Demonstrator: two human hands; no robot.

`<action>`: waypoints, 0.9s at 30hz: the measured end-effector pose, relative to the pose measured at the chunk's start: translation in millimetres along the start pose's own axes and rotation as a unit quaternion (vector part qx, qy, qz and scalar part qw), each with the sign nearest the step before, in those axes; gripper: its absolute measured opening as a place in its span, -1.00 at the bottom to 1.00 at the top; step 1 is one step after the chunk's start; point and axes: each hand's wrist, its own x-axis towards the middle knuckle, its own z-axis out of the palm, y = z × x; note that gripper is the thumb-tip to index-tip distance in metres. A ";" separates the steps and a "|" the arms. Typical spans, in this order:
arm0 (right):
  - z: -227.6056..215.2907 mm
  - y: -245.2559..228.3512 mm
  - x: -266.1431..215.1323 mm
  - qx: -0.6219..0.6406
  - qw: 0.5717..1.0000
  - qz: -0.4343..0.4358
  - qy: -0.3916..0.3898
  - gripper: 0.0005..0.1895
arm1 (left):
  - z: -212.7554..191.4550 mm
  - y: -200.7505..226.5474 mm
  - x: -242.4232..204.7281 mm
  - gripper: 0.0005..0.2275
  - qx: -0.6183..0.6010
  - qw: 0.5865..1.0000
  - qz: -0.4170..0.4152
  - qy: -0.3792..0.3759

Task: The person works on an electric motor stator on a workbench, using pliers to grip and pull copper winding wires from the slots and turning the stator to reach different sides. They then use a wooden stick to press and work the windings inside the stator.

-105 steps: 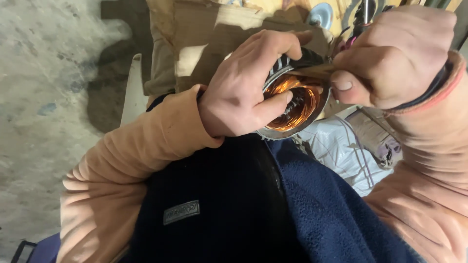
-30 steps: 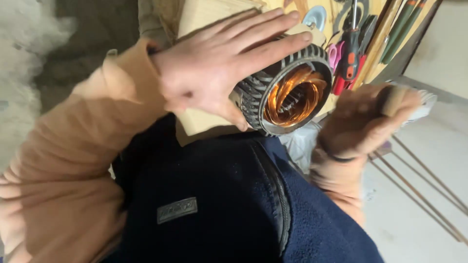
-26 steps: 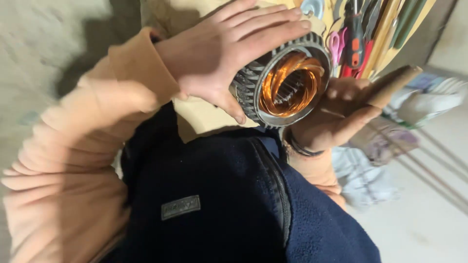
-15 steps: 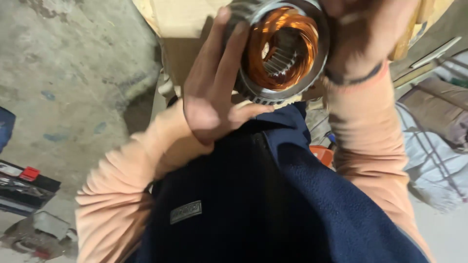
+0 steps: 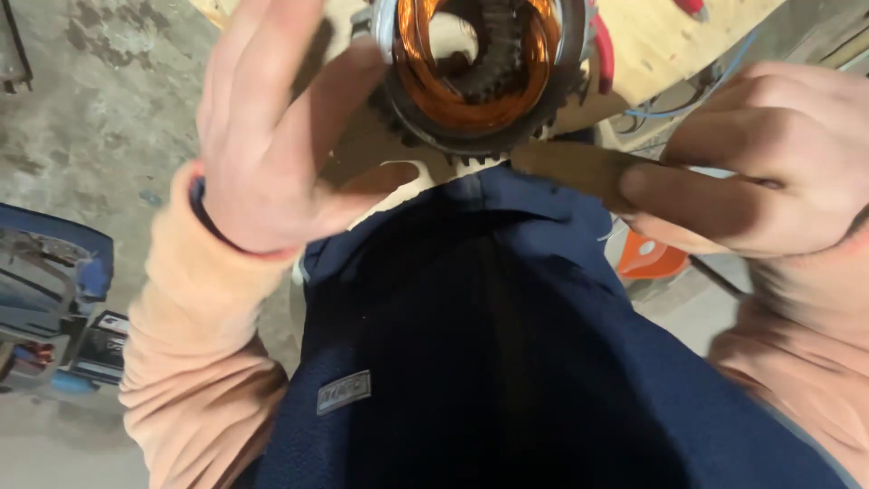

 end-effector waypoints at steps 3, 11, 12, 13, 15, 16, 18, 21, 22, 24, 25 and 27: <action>33.2 -18.4 44.2 -0.038 0.997 -0.034 -0.050 -0.79 | -10.7 1.6 32.4 -0.36 -0.014 0.995 0.088 -0.055; 49.6 -16.0 73.1 -0.058 0.970 0.171 -0.161 -0.69 | 21.9 -28.6 32.9 -0.52 -0.085 0.978 0.158 -0.109; 52.3 -13.2 72.4 -0.056 0.970 0.170 -0.163 -0.69 | 26.3 -30.2 28.5 -0.52 -0.084 0.978 0.156 -0.109; 54.4 -10.6 71.6 -0.047 0.969 0.177 -0.165 -0.70 | 30.6 -31.5 24.5 -0.57 -0.119 0.978 0.145 -0.095; 56.8 -7.9 76.5 -0.038 0.967 0.186 -0.171 -0.70 | 36.0 -34.3 22.6 -0.62 -0.157 0.975 0.133 -0.078; 57.4 -7.5 80.6 -0.027 0.965 0.192 -0.175 -0.70 | 37.7 -34.5 23.8 -0.65 -0.155 0.976 0.133 -0.068; 58.2 -5.8 83.8 -0.018 0.964 0.194 -0.181 -0.70 | 39.0 -35.6 27.4 -0.67 -0.151 0.978 0.133 -0.055; 57.0 -1.1 80.2 -0.036 0.969 0.164 -0.182 -0.71 | 39.8 -37.0 33.4 -0.68 -0.154 0.970 0.175 -0.072; 55.7 0.0 78.4 -0.062 0.957 0.160 -0.235 -0.68 | 40.6 -35.2 33.0 -0.66 -0.131 0.973 0.184 -0.042; 53.9 -0.8 77.6 -0.091 0.940 0.157 -0.289 -0.63 | 38.2 -33.8 34.8 -0.63 -0.111 0.975 0.194 -0.010; 53.6 -2.6 78.7 -0.092 0.923 0.153 -0.340 -0.64 | 34.7 -34.3 36.7 -0.58 -0.112 0.973 0.200 -0.028; 54.1 -8.5 77.3 -0.093 0.903 0.150 -0.391 -0.64 | 32.7 -35.2 37.5 -0.53 -0.114 0.971 0.206 -0.044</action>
